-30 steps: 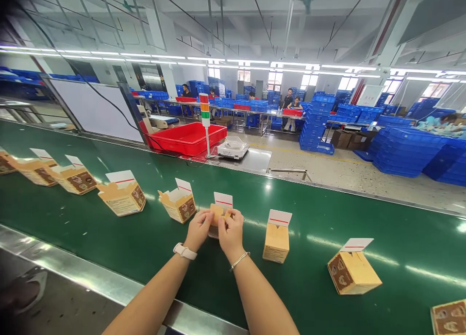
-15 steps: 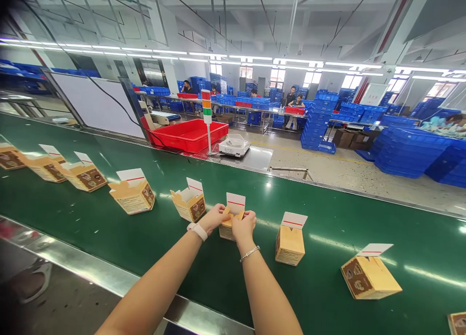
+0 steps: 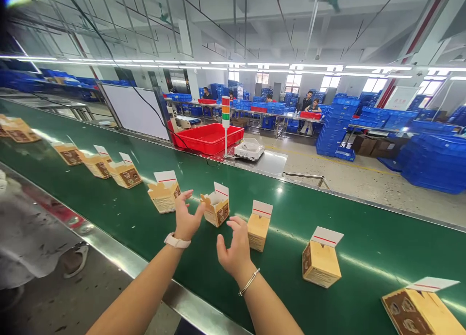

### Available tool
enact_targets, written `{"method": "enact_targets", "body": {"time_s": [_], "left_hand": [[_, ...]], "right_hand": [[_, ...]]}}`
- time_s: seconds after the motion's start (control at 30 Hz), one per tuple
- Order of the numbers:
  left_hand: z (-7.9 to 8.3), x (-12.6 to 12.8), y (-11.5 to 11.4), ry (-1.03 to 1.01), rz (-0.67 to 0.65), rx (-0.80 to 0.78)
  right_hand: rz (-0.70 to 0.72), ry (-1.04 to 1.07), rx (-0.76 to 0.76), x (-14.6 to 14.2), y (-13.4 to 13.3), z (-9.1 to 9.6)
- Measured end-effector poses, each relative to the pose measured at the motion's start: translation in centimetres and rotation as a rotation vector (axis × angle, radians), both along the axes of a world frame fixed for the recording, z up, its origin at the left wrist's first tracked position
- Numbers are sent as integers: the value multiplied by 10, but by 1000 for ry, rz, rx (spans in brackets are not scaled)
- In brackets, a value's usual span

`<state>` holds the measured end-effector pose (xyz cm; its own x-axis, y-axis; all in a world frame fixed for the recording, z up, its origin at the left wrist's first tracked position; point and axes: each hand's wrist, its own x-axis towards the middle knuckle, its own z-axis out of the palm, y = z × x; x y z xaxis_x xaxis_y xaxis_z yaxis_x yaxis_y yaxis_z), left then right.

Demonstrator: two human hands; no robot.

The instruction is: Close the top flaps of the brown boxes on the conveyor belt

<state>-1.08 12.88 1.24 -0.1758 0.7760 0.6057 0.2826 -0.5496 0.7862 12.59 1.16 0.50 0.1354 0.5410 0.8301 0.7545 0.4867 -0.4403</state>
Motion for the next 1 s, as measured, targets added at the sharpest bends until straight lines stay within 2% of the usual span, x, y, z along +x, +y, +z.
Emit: {"method": "enact_targets", "body": {"time_s": [0.03,0.1,0.13,0.2,0.3,0.4,0.5,0.6,0.77,0.87,1.0], "left_hand": [[-6,-3,8,-71,-44,-94],[-16,-5,20,-162,-219,-230],[-20,-4,22,-182,-296,-254],[-25,-1,20,-165,-367,-237],[-24,6,10,12,-345,-189],[-19,13,2,159,-292,-207],[-12,21,-1,26,-280,-331],[-3,32,-3,-113,-271,-505],[14,50,-4,-145,-105,-768],[19,57,-2,-113,-188,-909],[25,62,0,-29,-294,-966]], "right_hand": [[47,-1,-79,-4,9,-4],[63,13,-215,-8,29,-13],[49,24,-272,-9,38,-17],[13,51,-365,-9,54,-22],[-2,152,-397,-8,66,-24],[-11,418,-373,-9,67,-21],[-139,649,-416,-11,72,-19],[-280,767,-499,-10,81,-20],[-403,897,-638,-5,88,-18],[-428,920,-666,-2,83,-15],[-444,945,-674,1,78,-13]]}}
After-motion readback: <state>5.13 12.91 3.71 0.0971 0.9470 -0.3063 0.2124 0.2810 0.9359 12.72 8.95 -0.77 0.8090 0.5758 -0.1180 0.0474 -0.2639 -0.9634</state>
